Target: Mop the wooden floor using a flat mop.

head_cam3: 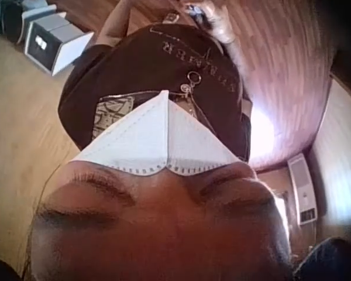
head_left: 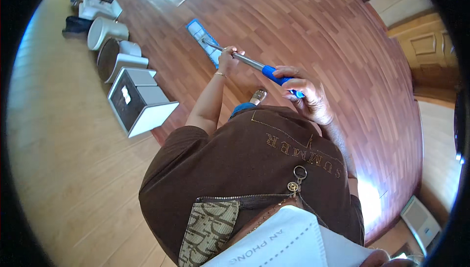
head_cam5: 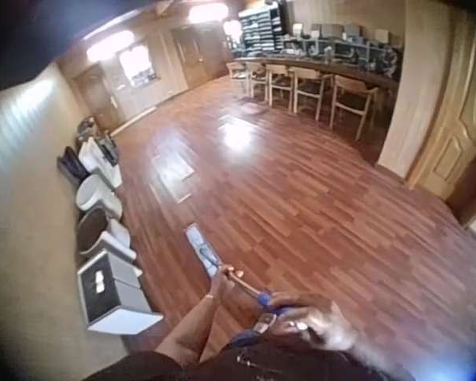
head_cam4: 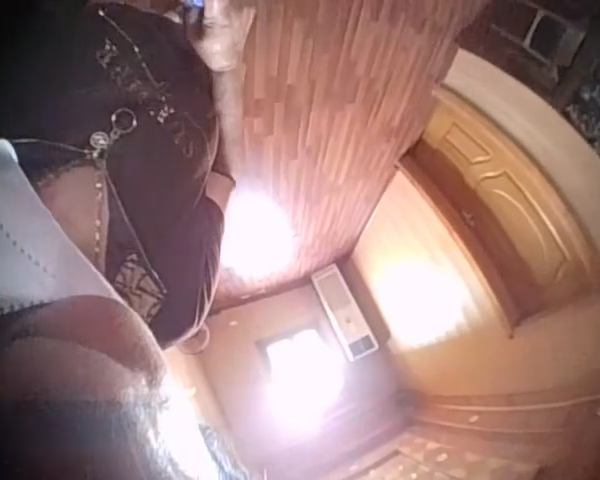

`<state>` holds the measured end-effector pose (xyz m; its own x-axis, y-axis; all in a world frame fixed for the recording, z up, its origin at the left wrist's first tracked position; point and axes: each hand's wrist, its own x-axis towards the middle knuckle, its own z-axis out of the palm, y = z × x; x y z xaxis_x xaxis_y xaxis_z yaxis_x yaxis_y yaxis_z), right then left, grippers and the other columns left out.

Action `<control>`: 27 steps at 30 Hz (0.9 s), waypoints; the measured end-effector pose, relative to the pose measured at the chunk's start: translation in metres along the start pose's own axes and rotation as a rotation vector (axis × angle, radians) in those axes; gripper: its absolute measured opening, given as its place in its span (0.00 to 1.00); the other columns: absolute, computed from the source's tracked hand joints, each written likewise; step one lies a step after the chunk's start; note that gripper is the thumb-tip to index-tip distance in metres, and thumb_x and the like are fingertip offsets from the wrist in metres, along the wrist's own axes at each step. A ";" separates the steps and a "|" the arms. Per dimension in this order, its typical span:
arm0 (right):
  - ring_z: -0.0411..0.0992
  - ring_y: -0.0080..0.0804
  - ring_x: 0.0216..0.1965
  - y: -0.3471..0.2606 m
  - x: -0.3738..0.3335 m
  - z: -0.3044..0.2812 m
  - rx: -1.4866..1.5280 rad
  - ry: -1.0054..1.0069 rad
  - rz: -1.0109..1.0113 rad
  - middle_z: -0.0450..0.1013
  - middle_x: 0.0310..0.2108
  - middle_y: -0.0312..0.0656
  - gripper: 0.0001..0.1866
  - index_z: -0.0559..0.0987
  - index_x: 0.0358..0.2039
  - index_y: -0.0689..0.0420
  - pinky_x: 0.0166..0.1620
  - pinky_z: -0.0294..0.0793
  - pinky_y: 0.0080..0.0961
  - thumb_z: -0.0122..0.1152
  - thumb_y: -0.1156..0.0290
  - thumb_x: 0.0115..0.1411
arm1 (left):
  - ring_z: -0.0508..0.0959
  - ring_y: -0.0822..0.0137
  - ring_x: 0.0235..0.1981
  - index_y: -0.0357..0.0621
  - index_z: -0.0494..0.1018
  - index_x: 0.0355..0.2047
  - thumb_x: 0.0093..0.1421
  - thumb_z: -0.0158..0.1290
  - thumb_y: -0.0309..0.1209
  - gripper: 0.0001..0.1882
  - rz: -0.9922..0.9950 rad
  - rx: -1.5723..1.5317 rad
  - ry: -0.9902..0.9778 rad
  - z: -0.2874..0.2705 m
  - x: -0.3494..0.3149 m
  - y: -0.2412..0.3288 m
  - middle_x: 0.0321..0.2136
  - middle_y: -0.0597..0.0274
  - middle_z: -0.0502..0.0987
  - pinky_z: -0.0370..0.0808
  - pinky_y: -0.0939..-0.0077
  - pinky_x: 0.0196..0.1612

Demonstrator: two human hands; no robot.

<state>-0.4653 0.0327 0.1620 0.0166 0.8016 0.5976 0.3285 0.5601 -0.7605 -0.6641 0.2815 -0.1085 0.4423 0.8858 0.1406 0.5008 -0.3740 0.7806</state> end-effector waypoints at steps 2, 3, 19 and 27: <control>0.72 0.52 0.49 0.013 -0.001 0.005 0.076 -0.091 0.023 0.72 0.46 0.50 0.12 0.71 0.39 0.53 0.50 0.72 0.44 0.62 0.72 0.56 | 0.62 0.71 0.20 0.40 0.64 0.18 0.51 0.64 0.32 0.19 -0.001 0.055 0.058 -0.013 -0.013 -0.006 0.16 0.65 0.62 0.62 0.74 0.25; 0.72 0.52 0.49 0.016 0.002 0.011 0.102 -0.113 0.008 0.72 0.46 0.50 0.12 0.71 0.39 0.53 0.50 0.72 0.44 0.62 0.72 0.56 | 0.68 0.62 0.24 0.42 0.68 0.20 0.50 0.64 0.38 0.17 -0.040 0.119 0.038 -0.025 -0.022 -0.021 0.19 0.60 0.68 0.66 0.68 0.28; 0.74 0.46 0.45 0.014 0.015 0.019 0.197 -0.222 0.020 0.75 0.42 0.46 0.12 0.73 0.38 0.54 0.45 0.74 0.38 0.63 0.77 0.54 | 0.72 0.50 0.24 0.40 0.71 0.21 0.55 0.60 0.41 0.17 -0.078 0.337 0.274 -0.058 -0.113 -0.012 0.20 0.50 0.72 0.68 0.61 0.29; 0.75 0.44 0.43 -0.025 0.005 -0.028 0.179 -0.136 0.077 0.75 0.42 0.49 0.13 0.72 0.40 0.56 0.43 0.75 0.36 0.61 0.79 0.55 | 0.71 0.48 0.24 0.42 0.70 0.19 0.55 0.58 0.36 0.14 0.016 0.333 0.204 -0.028 -0.120 0.034 0.18 0.49 0.71 0.65 0.58 0.31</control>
<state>-0.4473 0.0171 0.1908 -0.0960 0.8572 0.5060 0.1585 0.5150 -0.8424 -0.7211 0.1700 -0.0817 0.3117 0.9032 0.2949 0.7240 -0.4268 0.5419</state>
